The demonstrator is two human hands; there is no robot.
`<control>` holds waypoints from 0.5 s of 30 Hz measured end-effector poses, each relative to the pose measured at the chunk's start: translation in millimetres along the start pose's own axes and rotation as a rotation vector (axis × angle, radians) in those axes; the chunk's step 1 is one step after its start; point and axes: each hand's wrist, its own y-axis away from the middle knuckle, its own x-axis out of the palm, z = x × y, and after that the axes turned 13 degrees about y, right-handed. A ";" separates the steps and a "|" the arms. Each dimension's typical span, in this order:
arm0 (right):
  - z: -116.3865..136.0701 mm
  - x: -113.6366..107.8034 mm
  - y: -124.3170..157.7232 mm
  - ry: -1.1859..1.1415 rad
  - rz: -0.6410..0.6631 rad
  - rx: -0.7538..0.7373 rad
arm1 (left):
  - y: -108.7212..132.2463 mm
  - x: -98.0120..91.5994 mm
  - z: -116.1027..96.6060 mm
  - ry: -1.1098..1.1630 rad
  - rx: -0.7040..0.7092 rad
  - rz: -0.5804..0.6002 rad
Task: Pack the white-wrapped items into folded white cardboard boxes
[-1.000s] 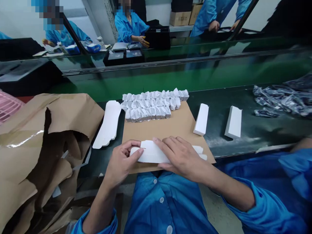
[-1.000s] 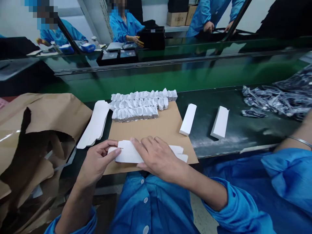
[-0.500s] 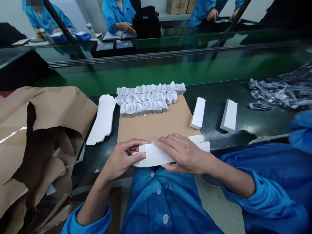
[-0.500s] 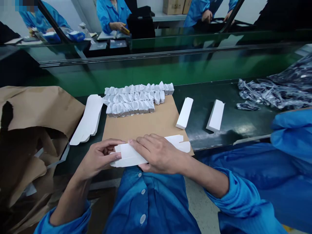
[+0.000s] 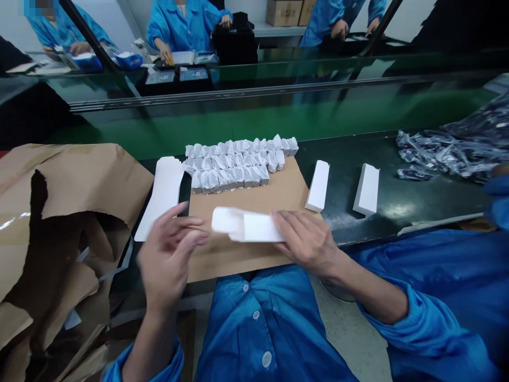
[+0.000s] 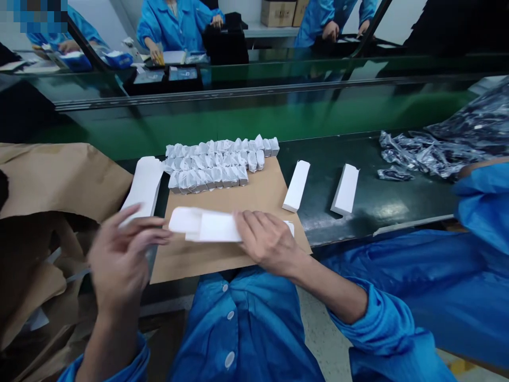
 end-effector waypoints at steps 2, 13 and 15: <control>4.7 1.1 -4.4 0.057 -0.010 0.099 | 20.4 18.3 -3.4 0.107 0.171 -0.149; 65.3 27.3 5.0 0.027 -0.015 0.298 | 5.3 68.7 19.6 0.041 0.118 -0.196; 63.5 32.7 6.5 0.020 -0.024 0.345 | 9.6 77.2 16.7 0.046 0.131 -0.156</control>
